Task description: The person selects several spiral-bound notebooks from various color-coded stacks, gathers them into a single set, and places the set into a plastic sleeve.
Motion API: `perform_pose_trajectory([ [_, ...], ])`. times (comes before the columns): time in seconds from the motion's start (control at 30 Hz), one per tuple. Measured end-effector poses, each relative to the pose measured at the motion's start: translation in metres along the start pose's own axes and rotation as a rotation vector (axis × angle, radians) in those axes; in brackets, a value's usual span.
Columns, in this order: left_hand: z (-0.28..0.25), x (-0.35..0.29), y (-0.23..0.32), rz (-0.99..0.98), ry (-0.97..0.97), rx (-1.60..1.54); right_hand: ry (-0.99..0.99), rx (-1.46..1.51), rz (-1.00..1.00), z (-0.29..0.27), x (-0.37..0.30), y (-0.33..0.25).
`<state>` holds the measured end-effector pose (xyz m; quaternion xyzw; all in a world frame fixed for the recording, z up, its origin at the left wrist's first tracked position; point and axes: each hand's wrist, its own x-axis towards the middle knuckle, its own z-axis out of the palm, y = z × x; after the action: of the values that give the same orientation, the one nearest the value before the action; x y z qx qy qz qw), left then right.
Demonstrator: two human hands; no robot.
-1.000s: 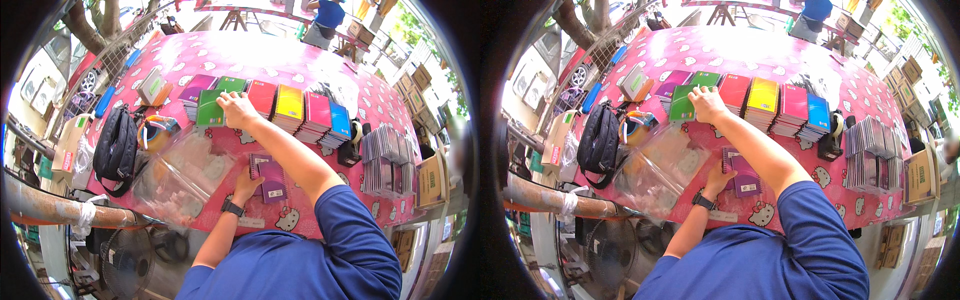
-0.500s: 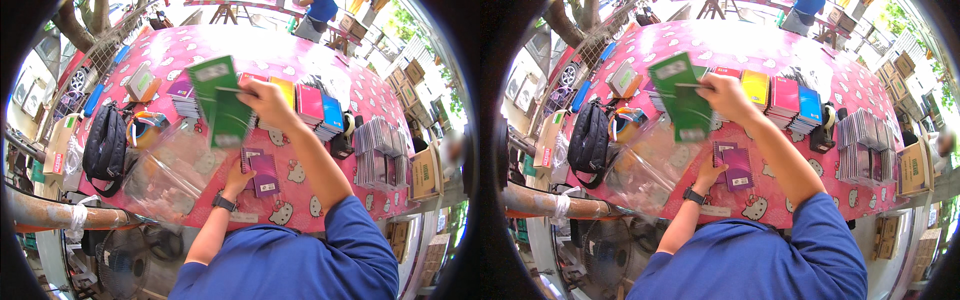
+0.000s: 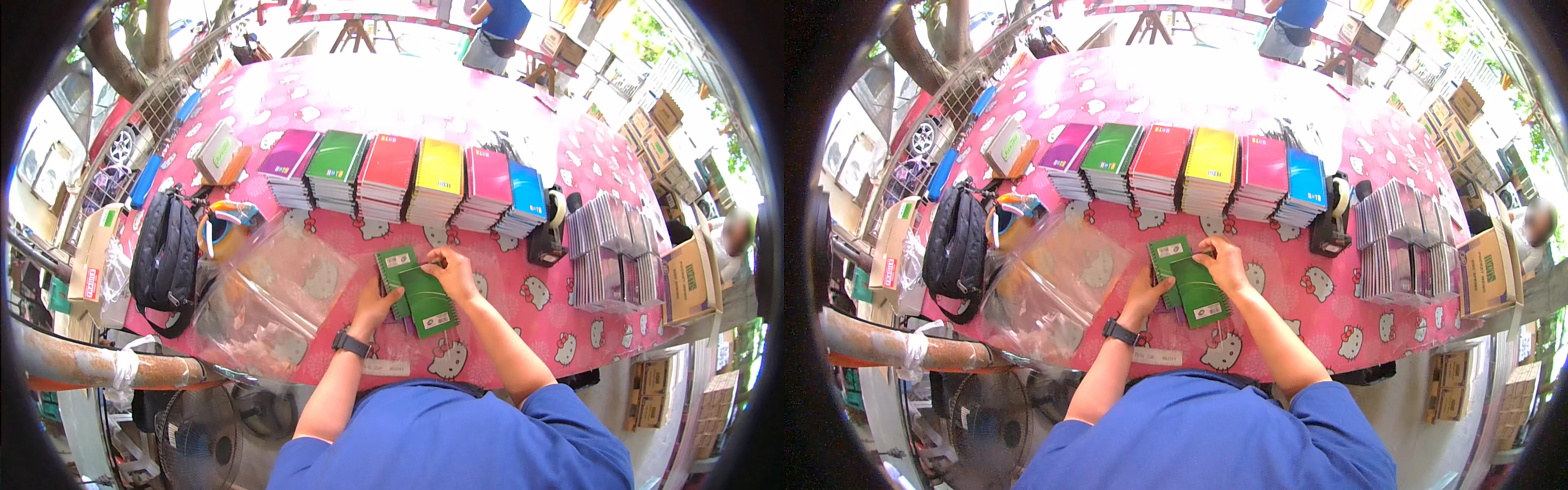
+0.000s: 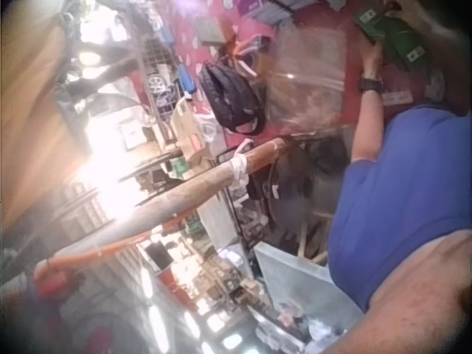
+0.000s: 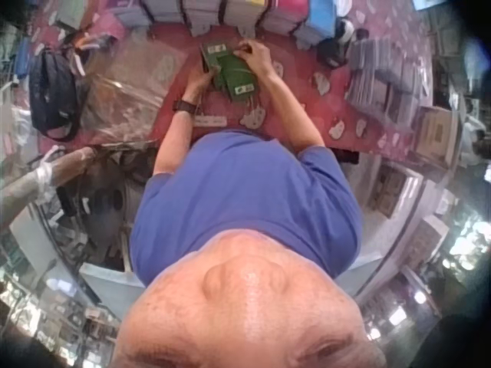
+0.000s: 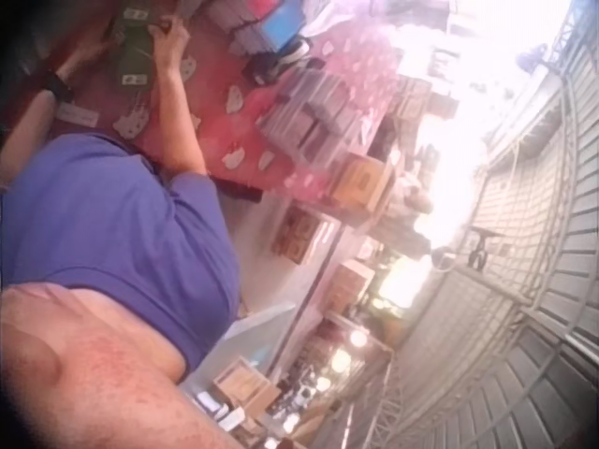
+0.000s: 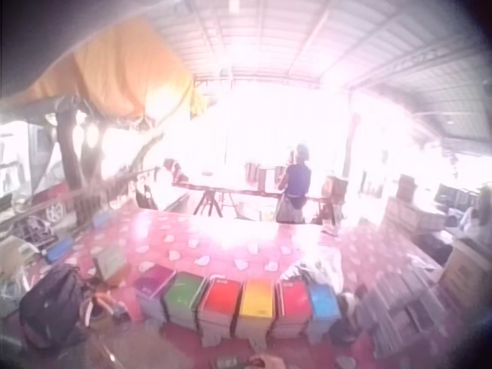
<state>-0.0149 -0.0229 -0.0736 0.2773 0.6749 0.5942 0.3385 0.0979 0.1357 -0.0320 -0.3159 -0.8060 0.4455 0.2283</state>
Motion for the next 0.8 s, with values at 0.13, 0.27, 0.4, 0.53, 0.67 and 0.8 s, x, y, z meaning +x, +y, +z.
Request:
perform_pose_trajectory([
  [0.13,0.01,0.002,0.011,-0.045,-0.06,-0.021,0.026,-0.111,0.011,0.006,0.003,0.017],
  [0.27,0.008,0.0,0.005,-0.004,0.054,0.049,0.139,-0.438,-0.613,0.011,0.031,-0.056],
  [0.4,0.008,0.005,-0.001,-0.024,-0.025,-0.091,0.449,-0.701,-0.715,0.018,0.1,-0.101],
  [0.53,0.005,0.002,0.011,-0.057,-0.013,-0.039,0.103,-0.957,-0.67,0.024,0.129,-0.098],
  [0.67,0.004,0.002,0.022,-0.087,-0.074,-0.045,0.151,-0.826,-0.796,-0.003,0.117,-0.115],
  [0.8,-0.003,-0.001,0.005,-0.054,-0.037,-0.133,0.215,0.061,-0.3,-0.045,0.055,-0.14],
])
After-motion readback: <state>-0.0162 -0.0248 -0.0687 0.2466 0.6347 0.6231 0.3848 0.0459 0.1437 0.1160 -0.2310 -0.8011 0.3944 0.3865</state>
